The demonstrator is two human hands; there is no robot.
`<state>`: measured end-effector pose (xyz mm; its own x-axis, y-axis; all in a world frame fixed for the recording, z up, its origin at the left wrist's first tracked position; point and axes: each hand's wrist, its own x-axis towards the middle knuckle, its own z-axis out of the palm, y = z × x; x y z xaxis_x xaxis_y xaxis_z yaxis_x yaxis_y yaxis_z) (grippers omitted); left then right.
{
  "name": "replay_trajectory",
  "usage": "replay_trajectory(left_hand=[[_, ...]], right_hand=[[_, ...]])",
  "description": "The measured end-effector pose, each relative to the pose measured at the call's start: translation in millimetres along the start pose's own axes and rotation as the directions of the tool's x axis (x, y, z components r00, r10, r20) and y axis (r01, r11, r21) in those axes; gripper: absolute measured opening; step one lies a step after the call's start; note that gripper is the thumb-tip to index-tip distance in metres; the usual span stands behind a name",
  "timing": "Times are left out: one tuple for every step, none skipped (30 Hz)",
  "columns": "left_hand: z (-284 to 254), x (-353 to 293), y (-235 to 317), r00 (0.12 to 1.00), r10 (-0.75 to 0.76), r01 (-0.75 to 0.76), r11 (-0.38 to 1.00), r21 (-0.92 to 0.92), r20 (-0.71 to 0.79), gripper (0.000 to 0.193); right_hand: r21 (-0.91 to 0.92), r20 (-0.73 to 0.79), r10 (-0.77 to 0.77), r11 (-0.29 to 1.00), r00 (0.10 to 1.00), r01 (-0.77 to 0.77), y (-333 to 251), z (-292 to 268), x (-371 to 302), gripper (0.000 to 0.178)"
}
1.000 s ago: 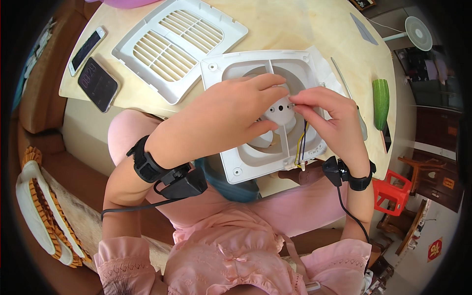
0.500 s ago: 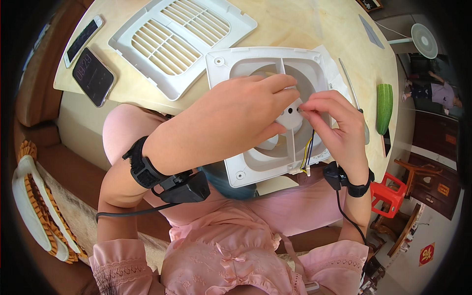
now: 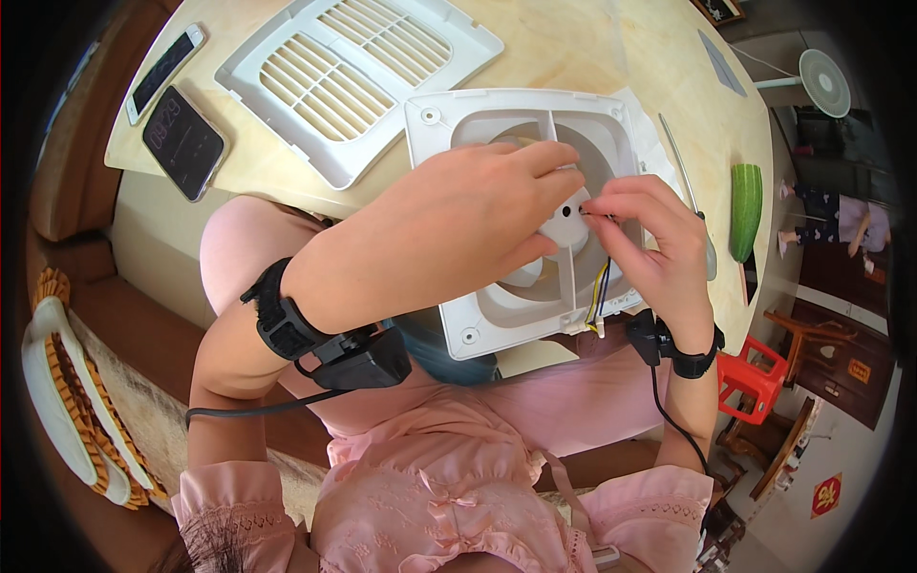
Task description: The person is assembling or repairing a white plastic ventilation fan using a screwdriver.
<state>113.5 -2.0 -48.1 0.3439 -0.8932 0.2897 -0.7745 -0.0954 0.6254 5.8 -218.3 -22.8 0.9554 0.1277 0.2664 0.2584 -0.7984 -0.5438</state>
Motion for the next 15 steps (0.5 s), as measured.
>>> replay_trajectory(left_hand=[[-0.1, 0.1, 0.1, 1.0, -0.002, 0.002, 1.0, 0.01, 0.015, 0.044], [-0.1, 0.3, 0.2, 1.0, -0.003, 0.002, 1.0, 0.009, 0.013, 0.044], [0.0, 0.5, 0.2, 1.0, -0.007, 0.007, 1.0, 0.011, 0.021, 0.044], [0.1, 0.5, 0.4, 0.999, -0.011, 0.011, 1.0, 0.013, 0.03, 0.044], [0.5, 0.5, 0.2, 1.0, -0.012, 0.012, 1.0, 0.013, 0.029, 0.044], [1.1, 0.5, -0.1, 1.0, -0.008, 0.008, 1.0, 0.012, 0.024, 0.045], [1.3, 0.5, -0.3, 1.0, -0.004, 0.004, 1.0, 0.011, 0.019, 0.045], [1.4, 0.4, -0.3, 1.0, -0.005, 0.004, 1.0, 0.011, 0.018, 0.045], [1.5, 0.3, -0.3, 1.0, -0.004, 0.003, 1.0, 0.012, 0.018, 0.045], [1.6, 0.4, -0.1, 1.0, -0.002, 0.002, 1.0, 0.013, 0.017, 0.046], [1.6, 0.5, 0.0, 1.0, -0.002, 0.002, 1.0, 0.013, 0.016, 0.046], [1.5, 0.8, 0.0, 1.0, 0.0, 0.0, 1.0, 0.017, 0.019, 0.046], [1.6, 0.7, 0.1, 1.0, 0.001, -0.001, 1.0, 0.02, 0.022, 0.047], [1.7, 0.7, 0.1, 1.0, 0.001, -0.001, 1.0, 0.02, 0.022, 0.047], [1.8, 0.6, 0.0, 1.0, 0.006, -0.007, 1.0, 0.02, 0.011, 0.047]], right_hand=[[-0.001, 0.001, -0.001, 1.0, 1.0, 0.001, 0.0, -1.0, 0.0, 0.019], [-0.002, 0.006, 0.009, 1.0, 1.0, -0.009, -0.2, -1.7, -0.2, 0.019], [-0.004, 0.011, 0.019, 1.0, 1.0, -0.019, -0.5, -2.3, -0.1, 0.02], [-0.004, 0.013, 0.018, 1.0, 1.0, -0.018, -0.9, -2.7, 0.3, 0.02], [-0.001, 0.018, 0.026, 1.0, 0.999, -0.026, -1.3, -3.1, 0.7, 0.019], [0.002, 0.024, 0.034, 0.999, 0.999, -0.034, -1.7, -3.7, 1.1, 0.019], [0.001, 0.025, 0.033, 0.999, 0.999, -0.033, -2.5, -4.6, 1.6, 0.019], [0.014, 0.044, 0.055, 0.998, 0.998, -0.056, -3.5, -5.8, 2.1, 0.018], [0.026, 0.064, 0.076, 0.997, 0.995, -0.078, -4.1, -6.5, 2.5, 0.018], [0.025, 0.064, 0.076, 0.997, 0.995, -0.078, -4.3, -6.7, 2.9, 0.018], [0.024, 0.064, 0.08, 0.996, 0.995, -0.081, -4.4, -6.6, 3.4, 0.017], [0.024, 0.064, 0.083, 0.996, 0.994, -0.085, -4.5, -6.7, 3.9, 0.016], [0.023, 0.064, 0.083, 0.996, 0.994, -0.085, -4.8, -6.7, 4.8, 0.016], [0.021, 0.066, 0.082, 0.996, 0.994, -0.083, -4.9, -6.8, 5.8, 0.016], [0.019, 0.067, 0.08, 0.997, 0.995, -0.081, -5.2, -7.1, 6.5, 0.015]])
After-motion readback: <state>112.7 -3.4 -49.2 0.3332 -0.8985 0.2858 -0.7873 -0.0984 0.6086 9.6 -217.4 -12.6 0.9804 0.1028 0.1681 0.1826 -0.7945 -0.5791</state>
